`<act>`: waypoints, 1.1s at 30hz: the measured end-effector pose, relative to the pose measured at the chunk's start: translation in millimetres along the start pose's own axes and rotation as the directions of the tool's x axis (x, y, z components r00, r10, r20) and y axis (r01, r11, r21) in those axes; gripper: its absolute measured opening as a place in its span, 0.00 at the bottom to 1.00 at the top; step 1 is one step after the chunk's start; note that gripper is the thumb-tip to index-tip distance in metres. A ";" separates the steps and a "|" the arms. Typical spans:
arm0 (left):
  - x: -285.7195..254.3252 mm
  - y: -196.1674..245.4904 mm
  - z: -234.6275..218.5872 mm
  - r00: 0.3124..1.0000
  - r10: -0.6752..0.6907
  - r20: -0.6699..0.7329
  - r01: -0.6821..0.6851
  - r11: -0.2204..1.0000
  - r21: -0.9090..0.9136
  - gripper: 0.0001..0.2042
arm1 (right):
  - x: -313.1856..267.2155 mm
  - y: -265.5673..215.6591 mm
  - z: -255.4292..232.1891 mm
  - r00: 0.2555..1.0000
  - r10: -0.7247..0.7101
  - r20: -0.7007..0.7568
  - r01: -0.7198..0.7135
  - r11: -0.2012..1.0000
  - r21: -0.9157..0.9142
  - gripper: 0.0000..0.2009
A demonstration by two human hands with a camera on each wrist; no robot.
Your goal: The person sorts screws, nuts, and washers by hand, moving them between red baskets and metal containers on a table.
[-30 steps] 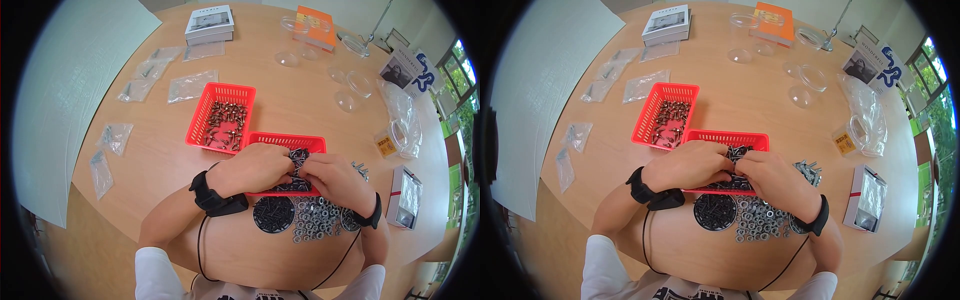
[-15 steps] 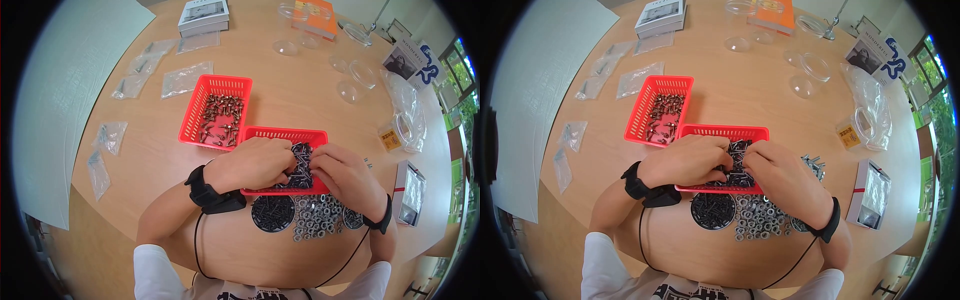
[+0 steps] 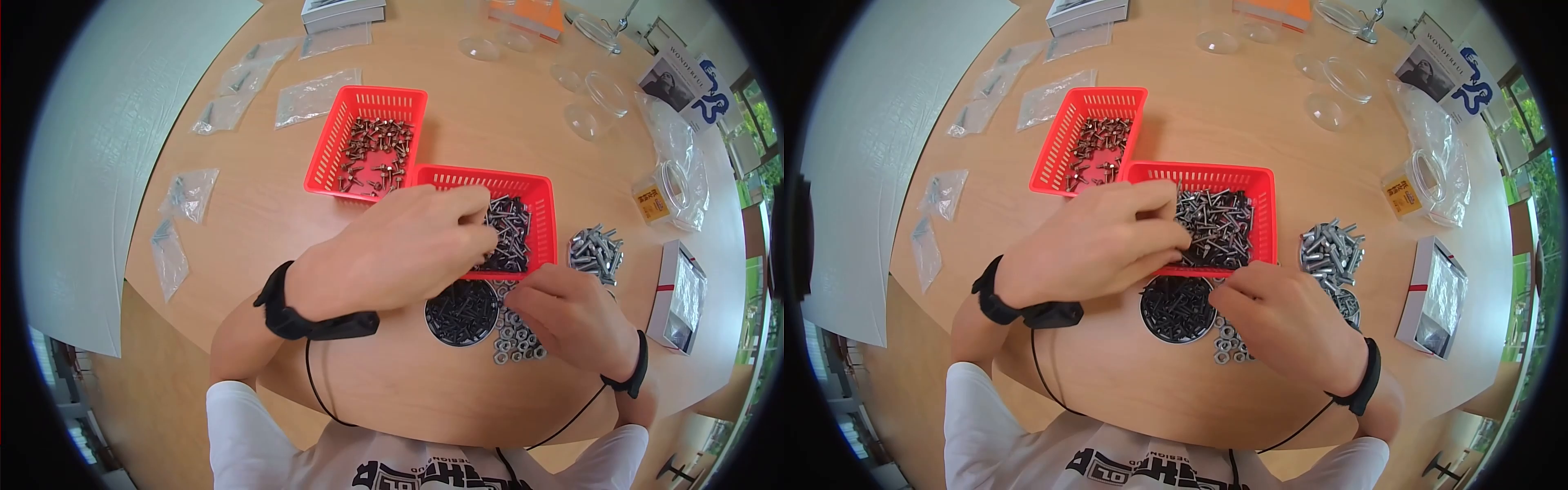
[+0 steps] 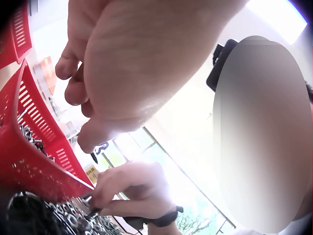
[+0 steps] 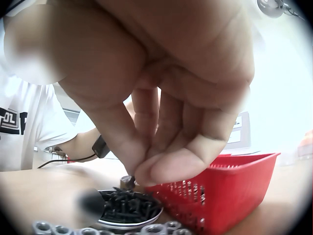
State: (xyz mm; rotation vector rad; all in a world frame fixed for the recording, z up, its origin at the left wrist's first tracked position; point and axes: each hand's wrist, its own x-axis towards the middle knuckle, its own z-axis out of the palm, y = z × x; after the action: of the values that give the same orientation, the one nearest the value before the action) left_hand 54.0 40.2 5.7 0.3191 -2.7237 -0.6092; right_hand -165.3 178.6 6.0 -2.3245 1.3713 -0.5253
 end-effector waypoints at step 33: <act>27.9 -21.6 -5.5 0.949 -0.032 0.315 -0.090 0.926 0.366 0.10 | 29.2 41.4 -35.8 0.999 0.028 0.027 -0.020 0.962 -0.272 0.09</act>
State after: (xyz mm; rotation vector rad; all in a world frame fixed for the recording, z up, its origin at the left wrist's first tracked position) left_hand 33.4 11.2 8.2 0.2904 -3.1471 -0.1247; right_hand -200.7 129.4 19.1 -2.5132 1.5392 -0.3083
